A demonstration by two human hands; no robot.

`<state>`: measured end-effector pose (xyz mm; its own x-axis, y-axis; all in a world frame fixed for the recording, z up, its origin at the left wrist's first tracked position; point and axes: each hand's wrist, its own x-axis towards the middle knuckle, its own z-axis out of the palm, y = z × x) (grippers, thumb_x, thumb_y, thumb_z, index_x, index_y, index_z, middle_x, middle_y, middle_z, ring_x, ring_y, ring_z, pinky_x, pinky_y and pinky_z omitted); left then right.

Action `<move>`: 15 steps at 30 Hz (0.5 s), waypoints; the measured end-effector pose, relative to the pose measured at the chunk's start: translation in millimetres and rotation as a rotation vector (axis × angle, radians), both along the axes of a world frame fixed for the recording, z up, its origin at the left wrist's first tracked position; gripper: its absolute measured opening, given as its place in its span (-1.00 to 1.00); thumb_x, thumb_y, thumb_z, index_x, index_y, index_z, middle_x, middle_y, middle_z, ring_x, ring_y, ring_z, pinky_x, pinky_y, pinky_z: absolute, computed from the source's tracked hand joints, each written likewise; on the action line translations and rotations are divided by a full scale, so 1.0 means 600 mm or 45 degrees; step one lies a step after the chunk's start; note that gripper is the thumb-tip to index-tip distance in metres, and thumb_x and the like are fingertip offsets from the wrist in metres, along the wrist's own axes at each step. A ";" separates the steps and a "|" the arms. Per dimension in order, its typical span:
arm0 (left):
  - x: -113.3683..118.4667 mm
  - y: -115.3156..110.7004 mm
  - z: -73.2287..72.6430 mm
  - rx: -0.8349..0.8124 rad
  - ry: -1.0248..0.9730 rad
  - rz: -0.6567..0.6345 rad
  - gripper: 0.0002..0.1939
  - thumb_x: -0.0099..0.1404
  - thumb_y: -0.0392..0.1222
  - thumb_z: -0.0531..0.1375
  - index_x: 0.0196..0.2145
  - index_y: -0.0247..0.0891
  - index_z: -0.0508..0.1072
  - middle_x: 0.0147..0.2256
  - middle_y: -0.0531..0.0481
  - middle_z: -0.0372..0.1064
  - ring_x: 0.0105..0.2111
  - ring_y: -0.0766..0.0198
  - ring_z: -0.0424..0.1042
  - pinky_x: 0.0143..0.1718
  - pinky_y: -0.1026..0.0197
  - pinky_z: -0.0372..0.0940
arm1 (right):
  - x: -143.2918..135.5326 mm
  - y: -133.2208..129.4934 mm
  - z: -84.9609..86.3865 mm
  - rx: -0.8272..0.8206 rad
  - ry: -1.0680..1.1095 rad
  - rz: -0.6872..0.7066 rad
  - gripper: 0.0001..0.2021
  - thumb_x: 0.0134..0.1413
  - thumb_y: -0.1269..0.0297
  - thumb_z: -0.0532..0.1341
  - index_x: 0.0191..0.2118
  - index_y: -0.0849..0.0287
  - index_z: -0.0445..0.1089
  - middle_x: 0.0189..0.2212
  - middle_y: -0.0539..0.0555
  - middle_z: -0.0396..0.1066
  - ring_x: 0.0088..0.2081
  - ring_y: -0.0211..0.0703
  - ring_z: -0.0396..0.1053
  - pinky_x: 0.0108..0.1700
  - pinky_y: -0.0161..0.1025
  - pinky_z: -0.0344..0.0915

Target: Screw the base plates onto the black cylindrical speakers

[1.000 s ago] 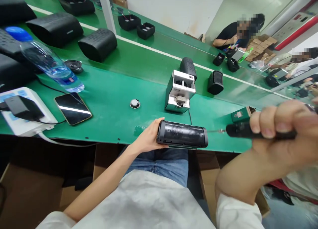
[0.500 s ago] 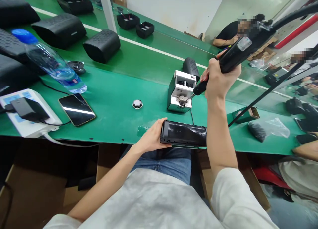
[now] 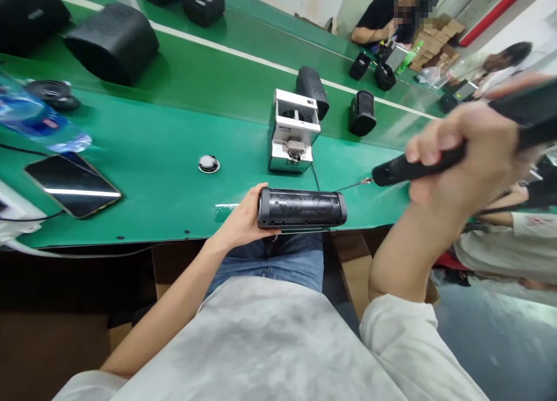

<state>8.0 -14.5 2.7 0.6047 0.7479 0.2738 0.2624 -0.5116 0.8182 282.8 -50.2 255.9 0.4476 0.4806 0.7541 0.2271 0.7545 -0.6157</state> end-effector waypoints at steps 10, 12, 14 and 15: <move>-0.002 -0.001 0.008 -0.057 0.054 0.061 0.28 0.13 0.08 0.65 0.56 -0.10 0.02 0.45 -0.30 0.25 0.41 -0.34 0.44 0.48 -0.33 0.39 | 0.029 -0.155 -0.014 -0.152 0.059 -0.204 -0.71 -0.10 0.40 0.27 -0.18 0.02 0.37 -0.62 -0.23 0.18 -0.65 -0.29 -0.04 -0.65 -0.26 0.03; -0.002 -0.001 0.009 -0.067 0.057 0.064 0.29 0.12 0.09 0.65 0.57 -0.09 0.02 0.41 -0.28 0.29 0.39 -0.34 0.46 0.47 -0.35 0.40 | 0.024 -0.152 -0.021 -0.140 0.043 -0.212 -0.71 -0.07 0.42 0.27 -0.16 0.02 0.38 -0.61 -0.22 0.19 -0.64 -0.28 -0.03 -0.64 -0.25 0.05; -0.001 0.001 0.006 -0.072 0.057 0.049 0.29 0.13 0.08 0.64 0.58 -0.09 0.00 0.41 -0.29 0.29 0.39 -0.34 0.46 0.47 -0.35 0.40 | 0.019 -0.145 -0.027 -0.098 0.016 -0.248 -0.73 -0.01 0.43 0.28 -0.15 0.03 0.39 -0.59 -0.21 0.19 -0.64 -0.28 -0.01 -0.63 -0.25 0.07; -0.001 0.003 0.003 -0.071 0.055 0.041 0.29 0.14 0.07 0.64 0.58 -0.09 -0.01 0.43 -0.30 0.27 0.40 -0.34 0.45 0.48 -0.35 0.39 | 0.015 -0.142 -0.031 -0.086 0.010 -0.262 -0.74 0.00 0.43 0.29 -0.15 0.04 0.40 -0.59 -0.21 0.19 -0.64 -0.28 0.00 -0.63 -0.25 0.08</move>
